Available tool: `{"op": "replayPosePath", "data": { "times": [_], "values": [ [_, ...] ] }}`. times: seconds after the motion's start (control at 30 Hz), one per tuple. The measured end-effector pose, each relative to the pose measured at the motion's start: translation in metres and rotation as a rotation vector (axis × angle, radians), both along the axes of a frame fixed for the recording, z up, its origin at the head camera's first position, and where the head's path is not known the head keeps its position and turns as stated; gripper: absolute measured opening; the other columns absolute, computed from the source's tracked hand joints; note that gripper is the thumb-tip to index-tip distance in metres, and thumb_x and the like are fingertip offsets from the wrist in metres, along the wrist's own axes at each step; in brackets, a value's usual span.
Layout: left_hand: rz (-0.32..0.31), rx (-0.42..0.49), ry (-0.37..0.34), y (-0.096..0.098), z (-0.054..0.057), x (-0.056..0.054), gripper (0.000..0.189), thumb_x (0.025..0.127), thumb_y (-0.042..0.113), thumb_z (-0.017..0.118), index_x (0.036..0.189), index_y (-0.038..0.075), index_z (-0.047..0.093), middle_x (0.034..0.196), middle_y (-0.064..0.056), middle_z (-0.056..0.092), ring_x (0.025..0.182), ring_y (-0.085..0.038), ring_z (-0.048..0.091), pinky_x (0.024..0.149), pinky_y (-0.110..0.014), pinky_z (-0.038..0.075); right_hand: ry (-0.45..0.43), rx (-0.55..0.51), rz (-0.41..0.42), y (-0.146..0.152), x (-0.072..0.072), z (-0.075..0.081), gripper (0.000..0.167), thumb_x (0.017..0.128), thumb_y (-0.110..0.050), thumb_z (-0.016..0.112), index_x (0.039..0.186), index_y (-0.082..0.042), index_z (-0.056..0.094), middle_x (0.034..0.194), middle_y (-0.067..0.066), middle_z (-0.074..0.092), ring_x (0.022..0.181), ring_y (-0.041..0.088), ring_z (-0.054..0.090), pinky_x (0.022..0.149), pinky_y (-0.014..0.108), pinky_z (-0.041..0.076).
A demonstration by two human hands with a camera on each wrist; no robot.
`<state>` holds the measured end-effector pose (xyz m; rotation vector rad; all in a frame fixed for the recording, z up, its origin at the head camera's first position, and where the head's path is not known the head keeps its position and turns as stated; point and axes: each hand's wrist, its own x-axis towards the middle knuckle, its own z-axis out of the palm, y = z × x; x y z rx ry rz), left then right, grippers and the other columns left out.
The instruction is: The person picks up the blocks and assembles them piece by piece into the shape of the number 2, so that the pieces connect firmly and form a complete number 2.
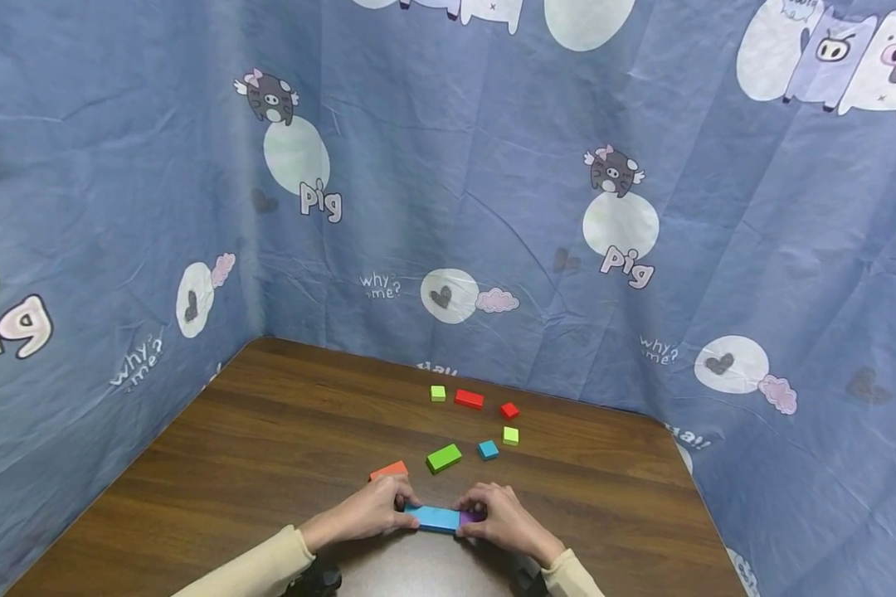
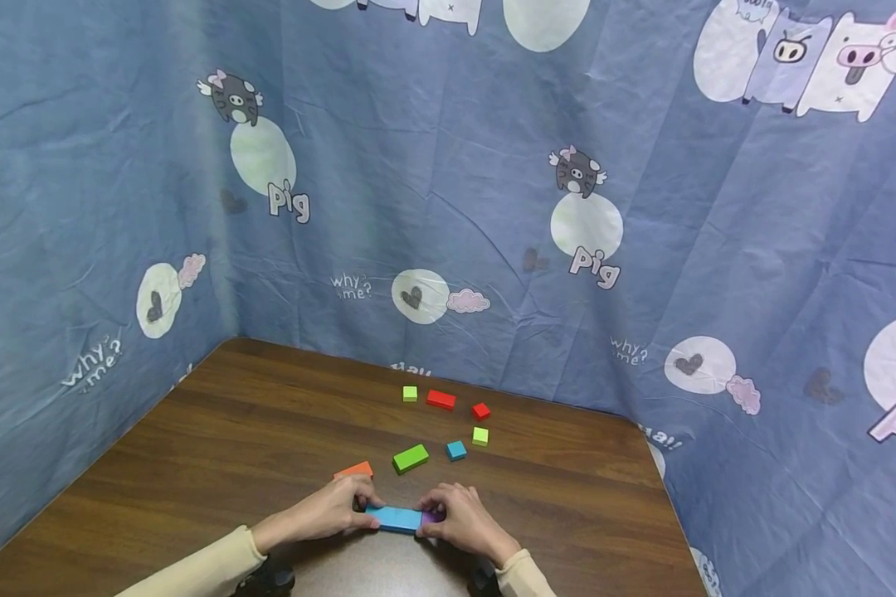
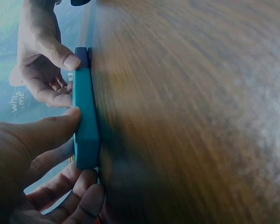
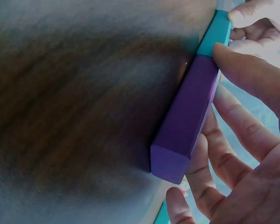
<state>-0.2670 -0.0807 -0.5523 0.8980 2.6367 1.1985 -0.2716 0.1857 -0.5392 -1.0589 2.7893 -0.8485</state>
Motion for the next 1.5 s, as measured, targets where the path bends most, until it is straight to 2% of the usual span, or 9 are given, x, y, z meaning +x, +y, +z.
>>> {"op": "replayPosePath", "data": {
  "times": [0.4, 0.57, 0.67, 0.8, 0.93, 1.13, 1.23, 1.33, 1.5],
  "values": [
    [-0.043, -0.229, 0.254, 0.004, 0.009, 0.010, 0.018, 0.086, 0.025, 0.072, 0.095, 0.009, 0.072, 0.081, 0.006, 0.054, 0.068, 0.002, 0.039, 0.059, -0.016, 0.037, 0.009, 0.002, -0.026, -0.004, 0.003, -0.003, 0.028, 0.076, -0.036, 0.079, 0.098, -0.021, 0.071, 0.090, -0.013, 0.067, 0.084, 0.003, 0.054, 0.079, 0.029, 0.030],
    [-0.045, -0.298, 0.348, 0.004, 0.016, 0.012, 0.018, 0.087, 0.028, 0.071, 0.094, 0.011, 0.070, 0.083, 0.005, 0.053, 0.068, 0.002, 0.039, 0.059, -0.017, 0.038, 0.024, -0.001, -0.027, -0.005, 0.003, -0.003, 0.026, 0.077, -0.036, 0.079, 0.097, -0.021, 0.071, 0.089, -0.013, 0.066, 0.084, 0.002, 0.054, 0.078, 0.029, 0.030],
    [-0.042, -0.279, 0.351, 0.003, 0.023, 0.012, 0.022, 0.087, 0.029, 0.071, 0.100, 0.011, 0.070, 0.088, 0.004, 0.055, 0.073, 0.000, 0.045, 0.062, -0.017, 0.041, 0.044, -0.005, -0.020, -0.005, 0.002, -0.004, 0.026, 0.077, -0.036, 0.079, 0.097, -0.021, 0.071, 0.090, -0.013, 0.067, 0.084, 0.002, 0.054, 0.078, 0.029, 0.030],
    [-0.027, -0.210, 0.310, 0.003, 0.036, 0.010, 0.030, 0.088, 0.027, 0.070, 0.112, 0.009, 0.069, 0.097, 0.001, 0.061, 0.084, -0.009, 0.056, 0.070, -0.021, 0.047, 0.069, -0.008, -0.008, -0.004, 0.003, -0.005, 0.026, 0.078, -0.036, 0.078, 0.097, -0.021, 0.071, 0.091, -0.012, 0.067, 0.084, 0.002, 0.054, 0.077, 0.029, 0.030],
    [0.011, -0.153, 0.301, 0.000, 0.049, 0.006, 0.029, 0.088, 0.026, 0.071, 0.112, 0.010, 0.069, 0.103, -0.001, 0.064, 0.092, -0.016, 0.062, 0.076, -0.027, 0.050, 0.058, -0.014, -0.002, -0.003, 0.004, -0.005, 0.026, 0.078, -0.036, 0.078, 0.097, -0.020, 0.071, 0.091, -0.010, 0.067, 0.083, 0.003, 0.054, 0.077, 0.030, 0.030],
    [0.083, -0.131, 0.348, -0.011, 0.065, -0.005, 0.029, 0.086, 0.026, 0.072, 0.112, 0.012, 0.070, 0.101, 0.003, 0.064, 0.094, -0.015, 0.062, 0.078, -0.030, 0.051, 0.016, -0.020, -0.025, -0.003, 0.004, -0.003, 0.026, 0.077, -0.035, 0.079, 0.097, -0.022, 0.071, 0.088, -0.014, 0.065, 0.083, 0.000, 0.054, 0.078, 0.029, 0.032],
    [0.116, -0.097, 0.355, -0.018, 0.070, -0.012, 0.029, 0.086, 0.023, 0.073, 0.112, 0.011, 0.070, 0.100, 0.002, 0.065, 0.091, -0.013, 0.062, 0.074, -0.028, 0.050, 0.013, -0.023, -0.031, -0.003, 0.005, -0.003, 0.026, 0.077, -0.035, 0.079, 0.097, -0.022, 0.071, 0.087, -0.015, 0.064, 0.082, -0.001, 0.054, 0.078, 0.029, 0.032],
    [0.166, -0.062, 0.327, -0.026, 0.074, -0.017, 0.031, 0.085, 0.020, 0.074, 0.113, 0.010, 0.069, 0.101, 0.002, 0.066, 0.091, -0.014, 0.063, 0.074, -0.029, 0.051, 0.024, -0.025, -0.029, -0.002, 0.006, -0.003, 0.025, 0.076, -0.034, 0.080, 0.097, -0.022, 0.071, 0.088, -0.014, 0.065, 0.083, 0.000, 0.054, 0.079, 0.030, 0.032],
    [0.237, -0.023, 0.314, -0.038, 0.072, -0.025, 0.034, 0.083, 0.019, 0.075, 0.114, 0.008, 0.068, 0.100, 0.000, 0.066, 0.091, -0.019, 0.063, 0.076, -0.034, 0.052, 0.018, -0.024, -0.038, -0.002, 0.006, -0.003, 0.025, 0.076, -0.034, 0.079, 0.097, -0.024, 0.071, 0.091, -0.015, 0.066, 0.085, 0.000, 0.054, 0.080, 0.030, 0.031]
  ]
}}
